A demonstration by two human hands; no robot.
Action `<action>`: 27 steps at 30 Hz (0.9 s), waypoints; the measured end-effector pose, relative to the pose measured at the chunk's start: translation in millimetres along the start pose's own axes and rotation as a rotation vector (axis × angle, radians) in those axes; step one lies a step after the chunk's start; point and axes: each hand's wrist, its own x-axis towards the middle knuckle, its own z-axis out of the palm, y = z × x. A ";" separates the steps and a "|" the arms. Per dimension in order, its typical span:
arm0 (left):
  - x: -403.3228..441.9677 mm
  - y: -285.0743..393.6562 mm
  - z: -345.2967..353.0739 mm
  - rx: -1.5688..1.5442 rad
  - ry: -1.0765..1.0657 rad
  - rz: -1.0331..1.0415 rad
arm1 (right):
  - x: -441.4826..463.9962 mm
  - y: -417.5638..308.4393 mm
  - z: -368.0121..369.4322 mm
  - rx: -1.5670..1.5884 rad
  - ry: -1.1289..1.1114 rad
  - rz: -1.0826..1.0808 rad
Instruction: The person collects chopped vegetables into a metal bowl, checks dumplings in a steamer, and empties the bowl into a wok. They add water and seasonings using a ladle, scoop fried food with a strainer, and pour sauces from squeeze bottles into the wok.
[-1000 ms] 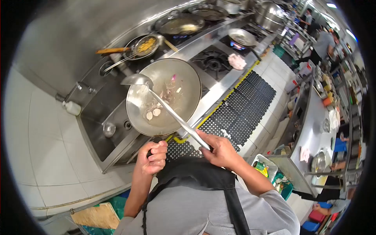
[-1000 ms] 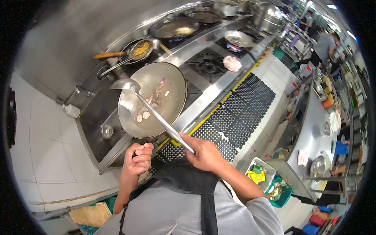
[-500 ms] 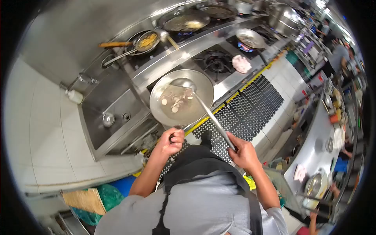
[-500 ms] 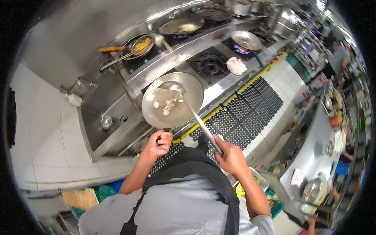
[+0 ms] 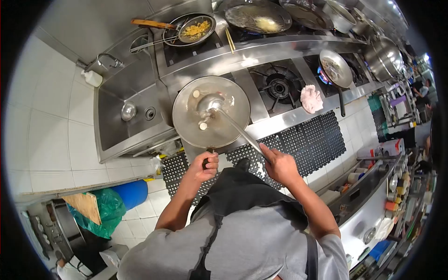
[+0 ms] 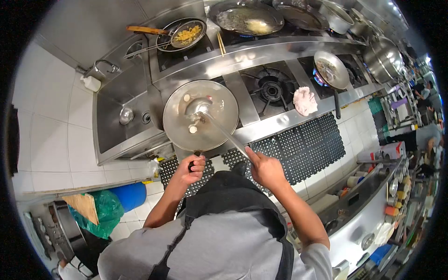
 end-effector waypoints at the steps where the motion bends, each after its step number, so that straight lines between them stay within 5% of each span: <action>1: 7.2 -2.3 1.6 -0.038 -0.014 -0.013 | 6.1 6.8 4.6 -0.004 -0.007 -0.010; 10: 58.6 -37.6 7.2 -0.177 0.011 0.182 | 60.2 72.1 29.6 0.019 -0.075 -0.099; 13: 67.9 -44.2 14.9 -0.220 -0.030 0.216 | 74.8 79.8 8.1 0.105 -0.253 -0.020; 16: 79.4 -43.4 12.6 -0.212 -0.019 0.277 | 85.1 119.8 9.5 0.212 -0.085 -0.022; 17: 79.6 -45.5 20.4 -0.206 -0.001 0.292 | 93.8 134.1 -2.4 0.270 -0.144 0.144; 24: 94.7 -48.7 38.1 -0.257 0.028 0.325 | 137.1 320.0 -42.5 -0.181 0.427 0.237; 27: 98.4 -57.5 48.9 -0.261 0.071 0.345 | 106.4 365.1 11.6 -0.254 0.323 0.205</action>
